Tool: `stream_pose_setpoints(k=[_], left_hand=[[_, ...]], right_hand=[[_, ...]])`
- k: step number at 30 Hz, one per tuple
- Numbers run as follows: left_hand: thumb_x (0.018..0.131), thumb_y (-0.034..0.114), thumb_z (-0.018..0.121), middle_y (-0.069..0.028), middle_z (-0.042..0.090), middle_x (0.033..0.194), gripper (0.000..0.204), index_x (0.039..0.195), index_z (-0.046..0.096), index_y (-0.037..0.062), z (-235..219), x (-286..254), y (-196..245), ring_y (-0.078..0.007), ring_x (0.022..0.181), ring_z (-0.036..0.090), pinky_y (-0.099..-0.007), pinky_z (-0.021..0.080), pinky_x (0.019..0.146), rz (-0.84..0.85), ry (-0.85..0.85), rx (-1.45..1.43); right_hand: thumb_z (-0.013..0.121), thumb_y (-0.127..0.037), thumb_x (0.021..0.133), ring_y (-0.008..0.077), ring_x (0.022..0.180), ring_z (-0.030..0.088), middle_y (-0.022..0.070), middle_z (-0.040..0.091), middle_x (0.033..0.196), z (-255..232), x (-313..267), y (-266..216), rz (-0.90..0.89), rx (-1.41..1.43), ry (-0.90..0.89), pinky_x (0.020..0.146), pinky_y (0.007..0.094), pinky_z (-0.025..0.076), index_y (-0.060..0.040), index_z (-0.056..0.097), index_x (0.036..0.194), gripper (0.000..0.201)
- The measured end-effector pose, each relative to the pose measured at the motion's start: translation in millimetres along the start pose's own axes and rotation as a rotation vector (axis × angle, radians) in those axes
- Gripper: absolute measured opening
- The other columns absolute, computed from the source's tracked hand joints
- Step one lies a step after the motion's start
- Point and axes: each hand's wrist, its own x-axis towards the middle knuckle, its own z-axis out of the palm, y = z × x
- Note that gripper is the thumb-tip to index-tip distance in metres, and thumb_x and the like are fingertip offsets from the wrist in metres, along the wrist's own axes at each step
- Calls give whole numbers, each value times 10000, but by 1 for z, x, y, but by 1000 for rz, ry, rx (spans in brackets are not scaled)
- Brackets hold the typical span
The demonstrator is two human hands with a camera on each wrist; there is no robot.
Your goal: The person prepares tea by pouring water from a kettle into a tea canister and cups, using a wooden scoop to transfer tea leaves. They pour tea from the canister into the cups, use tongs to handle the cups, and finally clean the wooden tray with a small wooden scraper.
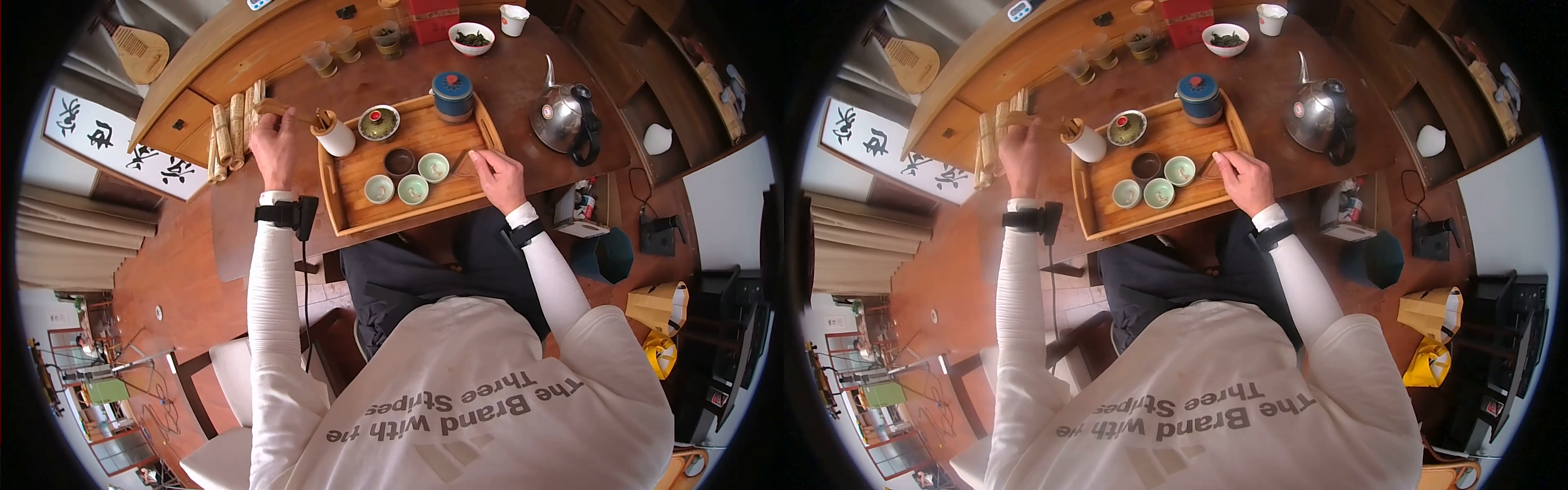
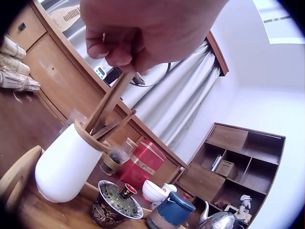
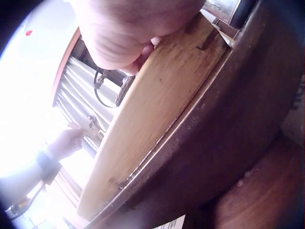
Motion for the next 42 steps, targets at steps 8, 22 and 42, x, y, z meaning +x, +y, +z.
stream_pose_setpoints(k=[8, 22, 42], left_hand=[[892, 247, 781, -177, 710, 785, 356, 1069, 722, -56, 20, -7, -19, -271, 678, 645, -384, 522, 701, -30, -103, 124], [870, 38, 725, -153, 592, 1098, 330, 1185, 624, 25, 46, -84, 55, -315, 936, 630, -395, 541, 808, 204, -194, -20], [720, 253, 913, -261, 650, 1047, 549, 1079, 559, 35, 124, -61, 9, -442, 1005, 639, -487, 529, 859, 115, -396, 73]], right_hand=[[694, -188, 965, 359, 716, 668, 140, 688, 806, 2, -1, 1, -29, -41, 17, 635, 415, 525, -26, 719, 917, 170], [696, -184, 957, 349, 687, 659, 119, 658, 746, 1, -1, -4, -81, -122, 58, 605, 423, 528, -37, 679, 846, 185], [699, -156, 936, 315, 652, 661, 89, 664, 739, 3, -3, 0, -119, -152, 102, 579, 405, 534, -70, 667, 830, 140]])
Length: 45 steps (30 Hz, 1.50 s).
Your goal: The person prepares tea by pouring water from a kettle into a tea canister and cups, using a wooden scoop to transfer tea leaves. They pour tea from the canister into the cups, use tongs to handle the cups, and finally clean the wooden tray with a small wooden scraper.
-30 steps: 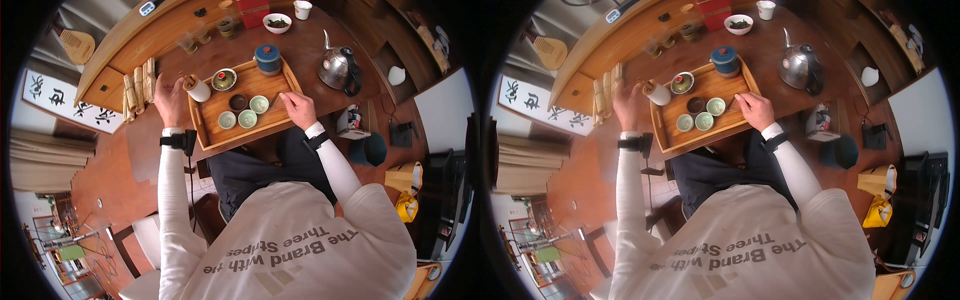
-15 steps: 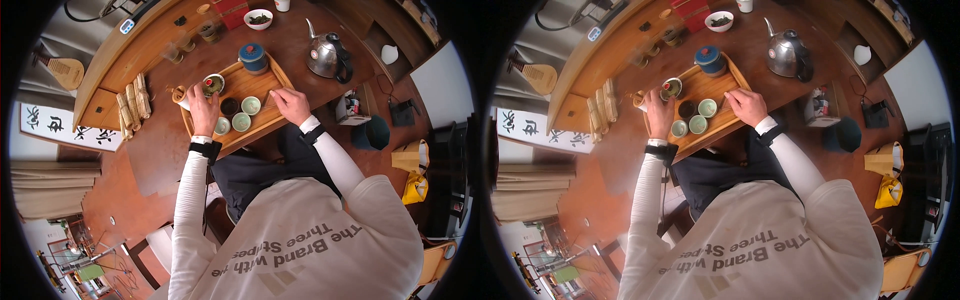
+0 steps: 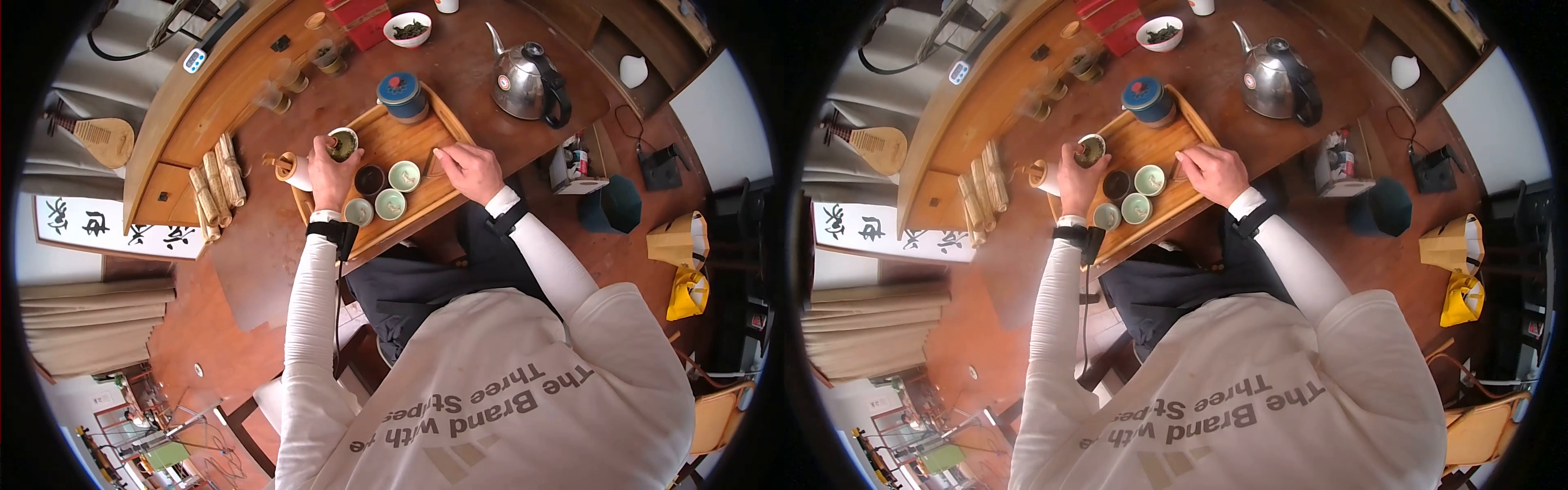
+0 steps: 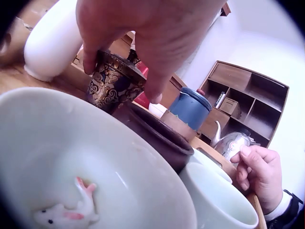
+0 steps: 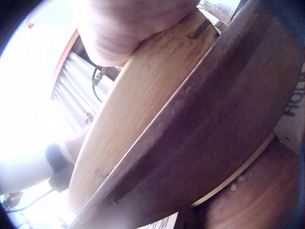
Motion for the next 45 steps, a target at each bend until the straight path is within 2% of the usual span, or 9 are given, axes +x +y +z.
stream_pose_setpoints(k=[7, 14, 16, 20, 22, 29, 35, 38, 45], left_hand=[[726, 248, 913, -258, 687, 1006, 522, 1047, 566, 26, -4, 4, 9, -399, 923, 684, -454, 546, 824, -94, 21, -58], [728, 233, 912, -248, 687, 1005, 508, 1045, 572, 28, -15, -2, 24, -394, 926, 682, -447, 542, 831, -95, -11, -104], [742, 306, 909, -213, 718, 963, 527, 1049, 584, 28, -12, -4, 18, -354, 891, 699, -434, 542, 804, -28, -8, -38], [730, 290, 917, -226, 713, 986, 537, 1041, 572, 20, -10, -5, 12, -370, 908, 695, -446, 540, 811, 90, 27, 42], [715, 204, 911, -259, 662, 1015, 519, 1053, 562, 21, -11, -7, 11, -431, 909, 659, -480, 535, 823, 73, -8, 18], [715, 227, 920, -262, 663, 998, 535, 1052, 562, 17, -12, -8, 5, -430, 904, 666, -480, 538, 818, -71, -26, -34], [714, 255, 923, -240, 683, 988, 541, 1047, 571, 14, -33, -6, 25, -373, 902, 686, -449, 545, 807, -31, -30, 26], [739, 263, 906, -166, 709, 906, 507, 1042, 575, 26, -57, -8, 48, -280, 831, 689, -389, 547, 784, -115, -57, -52], [738, 212, 907, -142, 695, 921, 495, 1033, 558, 23, -96, -36, 60, -252, 824, 677, -376, 547, 797, -26, -164, -22]], right_hand=[[685, -159, 939, 309, 643, 652, 86, 652, 731, 0, 1, 1, -18, -2, 33, 574, 406, 533, -69, 640, 801, 171], [673, -165, 946, 316, 661, 656, 89, 659, 752, 0, 0, 0, 1, -13, -24, 585, 415, 537, -68, 626, 789, 190], [666, -172, 950, 321, 664, 655, 90, 659, 753, 0, 1, -1, -2, 9, -9, 588, 420, 538, -70, 629, 793, 191], [667, -176, 950, 322, 668, 657, 90, 660, 757, -3, 0, -2, 18, -11, -27, 590, 424, 538, -70, 631, 797, 189], [668, -179, 949, 323, 674, 659, 90, 663, 762, -2, 0, -2, 16, -8, -27, 591, 427, 539, -70, 633, 800, 187], [669, -177, 947, 327, 675, 658, 94, 666, 763, -1, -1, 0, 11, -2, -30, 591, 427, 539, -69, 637, 806, 181], [671, -177, 946, 328, 671, 659, 98, 664, 754, -2, -1, 0, 12, 5, -19, 588, 425, 541, -69, 638, 804, 182], [672, -179, 947, 328, 664, 658, 98, 665, 753, -1, -2, 0, 20, 3, -16, 587, 424, 541, -70, 639, 796, 189], [676, -185, 946, 330, 655, 658, 94, 661, 737, 3, -2, 6, 8, 18, 27, 579, 430, 541, -73, 638, 779, 205]])
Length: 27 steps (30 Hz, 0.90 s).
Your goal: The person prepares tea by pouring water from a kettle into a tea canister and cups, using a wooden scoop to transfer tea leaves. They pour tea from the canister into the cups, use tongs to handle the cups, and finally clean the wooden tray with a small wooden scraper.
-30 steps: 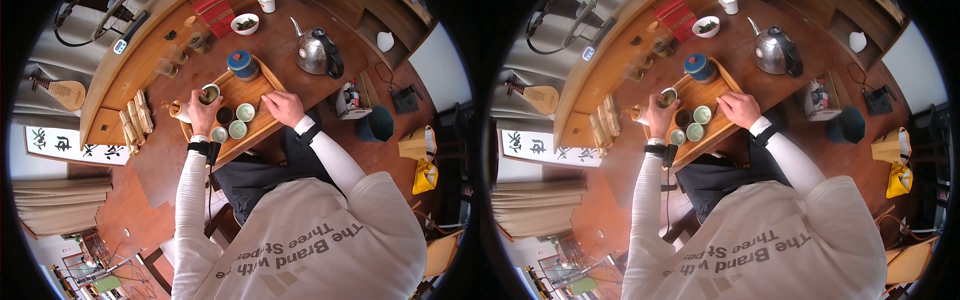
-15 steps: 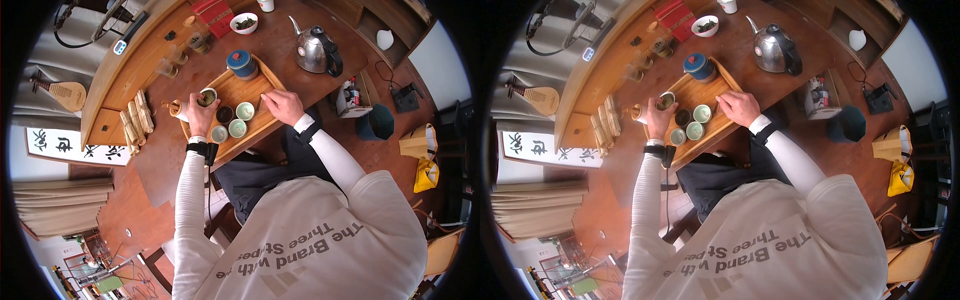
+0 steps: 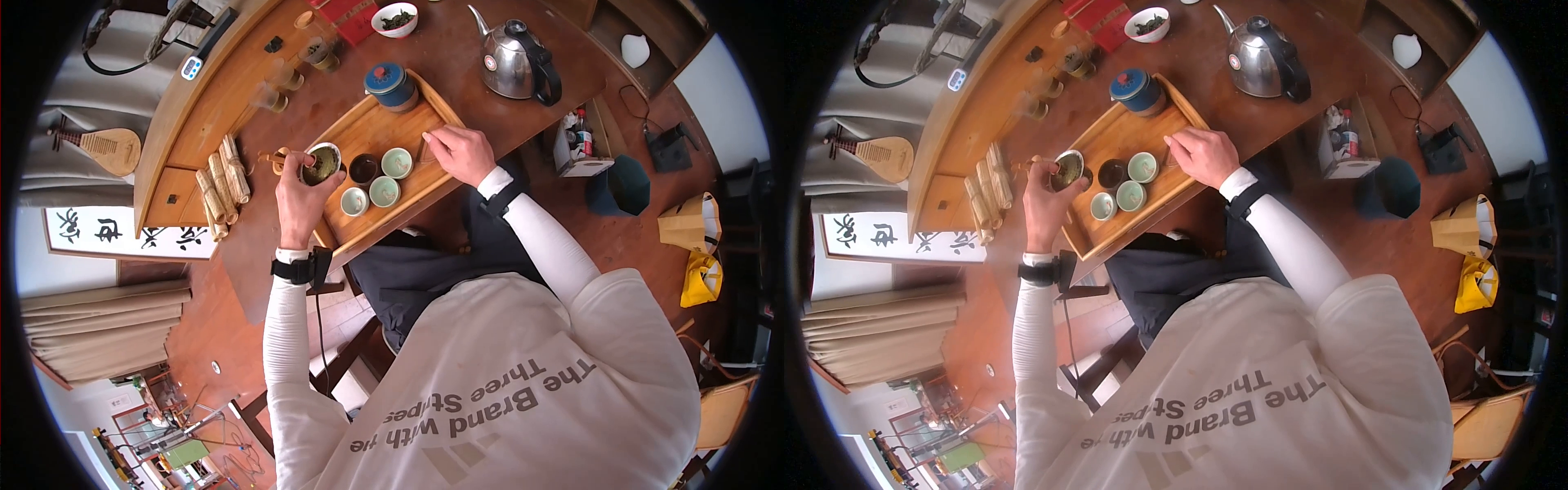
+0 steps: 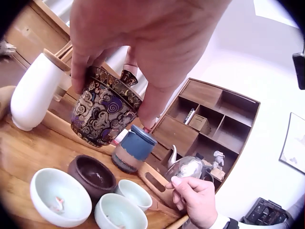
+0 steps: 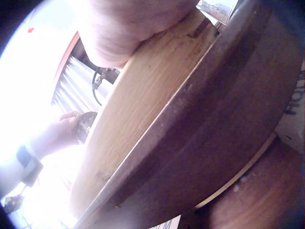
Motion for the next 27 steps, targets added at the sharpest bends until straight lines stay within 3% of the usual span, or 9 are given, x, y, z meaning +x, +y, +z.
stream_pose_setpoints(k=[5, 14, 16, 19, 22, 24, 25, 26, 27], left_hand=[[680, 137, 909, -186, 642, 1070, 506, 1040, 574, 15, 3, -27, -19, -383, 964, 664, -454, 552, 833, 122, 0, 162], [676, 125, 899, -181, 645, 1076, 489, 1034, 581, 27, 12, -64, -28, -393, 976, 654, -470, 546, 835, 199, 38, 237], [693, 148, 907, -176, 656, 1034, 489, 1037, 583, 27, 15, -65, -22, -338, 927, 663, -428, 544, 818, 206, 103, 230], [739, 206, 914, -122, 662, 918, 487, 1028, 571, 15, 19, -62, -26, -188, 806, 605, -333, 514, 767, -58, 212, -24], [753, 215, 912, -94, 666, 903, 493, 1027, 561, 1, 28, -57, -41, -175, 801, 601, -333, 515, 747, -130, 289, -221], [765, 209, 909, -81, 659, 899, 492, 1035, 558, -7, 32, -60, -45, -157, 805, 594, -314, 509, 732, -139, 323, -274], [769, 198, 906, -82, 657, 904, 487, 1041, 558, -8, 32, -63, -43, -149, 809, 596, -303, 507, 732, -157, 332, -301], [773, 187, 903, -84, 655, 908, 483, 1047, 557, -8, 33, -66, -42, -140, 813, 597, -292, 506, 733, -175, 339, -325], [773, 187, 903, -84, 655, 908, 483, 1047, 557, -8, 34, -69, -42, -140, 813, 597, -292, 506, 733, -174, 346, -330]], right_hand=[[670, -204, 950, 335, 659, 662, 97, 665, 736, 3, -2, 4, -9, -10, 14, 578, 439, 542, -77, 644, 777, 217], [656, -236, 949, 358, 674, 669, 116, 690, 760, 4, -5, 4, 1, -45, 29, 591, 461, 549, -72, 650, 760, 250], [651, -243, 948, 360, 680, 673, 117, 693, 762, 5, -6, 5, 4, -42, 28, 591, 470, 547, -68, 648, 756, 260], [654, -253, 944, 380, 702, 674, 134, 699, 778, 4, -6, 6, 12, -18, -17, 643, 491, 551, -68, 665, 772, 253], [685, -264, 923, 396, 738, 681, 164, 710, 809, -2, 10, 7, 84, 59, -100, 690, 478, 555, -67, 715, 830, 220], [721, -240, 931, 247, 661, 691, 141, 713, 776, -7, 33, 12, 91, 192, -129, 642, 356, 522, -33, 740, 912, 208], [740, -265, 888, 350, 756, 708, 168, 722, 820, -7, 56, 13, 51, 257, -131, 680, 407, 548, -61, 757, 889, 205], [747, -276, 887, 318, 747, 721, 146, 733, 818, -8, 79, 14, 48, 287, -143, 680, 395, 551, -58, 757, 892, 218], [754, -245, 910, 167, 687, 678, 123, 730, 802, -6, 104, 15, 10, 273, -157, 663, 318, 527, -27, 741, 950, 221]])
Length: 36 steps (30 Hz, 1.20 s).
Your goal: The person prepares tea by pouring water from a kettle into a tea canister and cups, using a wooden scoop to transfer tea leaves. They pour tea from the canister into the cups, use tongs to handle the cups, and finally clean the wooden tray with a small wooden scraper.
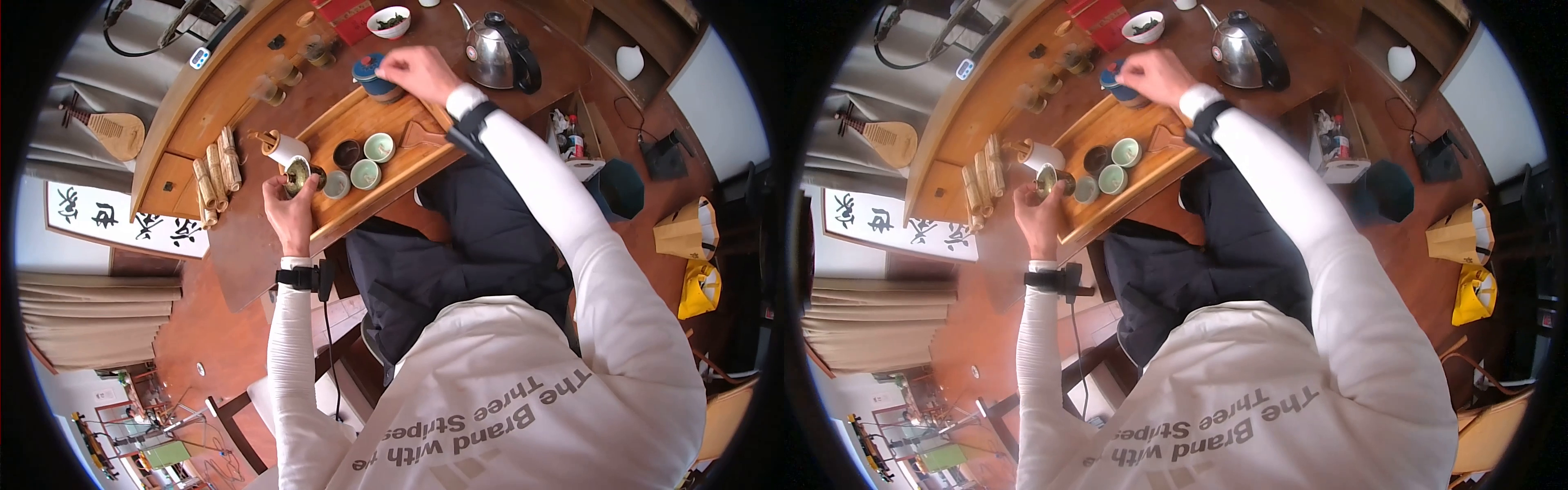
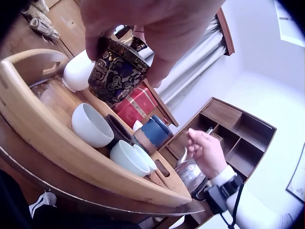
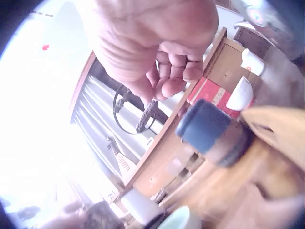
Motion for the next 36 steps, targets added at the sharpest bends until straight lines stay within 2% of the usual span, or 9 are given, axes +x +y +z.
stream_pose_setpoints(k=[4, 6, 9, 15, 16, 20, 27, 29, 36], left_hand=[[781, 173, 899, -82, 660, 914, 471, 1040, 549, -7, 1, -3, 7, -125, 808, 589, -279, 503, 732, 4, -6, -15], [777, 188, 900, -85, 663, 913, 483, 1046, 552, -10, 1, -3, 16, -128, 806, 587, -283, 505, 737, 4, -27, -45], [766, 213, 903, -92, 665, 907, 493, 1040, 563, -18, 5, 8, 26, -134, 806, 593, -294, 509, 739, 82, -21, 8], [730, 303, 916, -94, 662, 853, 540, 1023, 587, -9, 34, 53, 36, -173, 768, 622, -320, 517, 722, 124, -80, -5], [728, 309, 918, -97, 666, 857, 544, 1025, 590, -8, 37, 59, 49, -173, 777, 631, -323, 519, 723, 134, -69, 67], [708, 358, 928, -156, 703, 921, 613, 1065, 610, -24, 53, 90, 55, -244, 847, 674, -367, 539, 789, 189, -68, 118], [697, 348, 918, -229, 725, 1030, 622, 1107, 625, -17, 77, 113, 86, -323, 937, 710, -392, 544, 863, 184, -190, 274], [705, 339, 906, -245, 720, 1054, 598, 1108, 625, -2, 86, 117, 91, -355, 968, 710, -422, 549, 871, 401, -209, 385], [724, 276, 887, -203, 674, 1118, 523, 1113, 613, 59, 112, 126, 107, -387, 1083, 649, -465, 527, 940, 540, -310, 565]], right_hand=[[758, -307, 888, 253, 815, 734, 129, 749, 849, 1, 75, 7, -46, -179, -162, 770, 365, 563, -28, 753, 964, 289], [755, -301, 882, 304, 877, 734, 140, 756, 882, 13, 89, 11, 21, -433, -372, 831, 408, 564, -33, 760, 947, 276], [750, -324, 867, 345, 956, 726, 193, 754, 952, 19, 92, 14, 4, -492, -487, 866, 432, 559, -51, 770, 955, 288], [708, -269, 803, 404, 850, 726, 250, 727, 855, 19, 96, 16, -60, -516, -474, 819, 464, 573, -8, 762, 882, 278], [718, -281, 795, 399, 843, 726, 242, 729, 850, 16, 95, 15, -58, -454, -371, 816, 459, 574, -11, 764, 885, 289], [711, -291, 827, 327, 785, 723, 194, 721, 819, -9, 72, -5, -133, -302, -170, 768, 404, 567, 3, 748, 871, 299], [738, -153, 768, 366, 695, 709, 225, 692, 736, -40, -23, -32, -27, -318, -650, 680, 422, 567, 40, 732, 810, 197], [733, -149, 754, 401, 730, 700, 241, 691, 758, -39, -36, -31, -24, -381, -691, 694, 447, 564, 43, 720, 778, 194], [756, -196, 771, 400, 773, 699, 234, 692, 763, -35, -50, -18, 6, -349, -746, 720, 455, 553, 43, 722, 783, 242]])
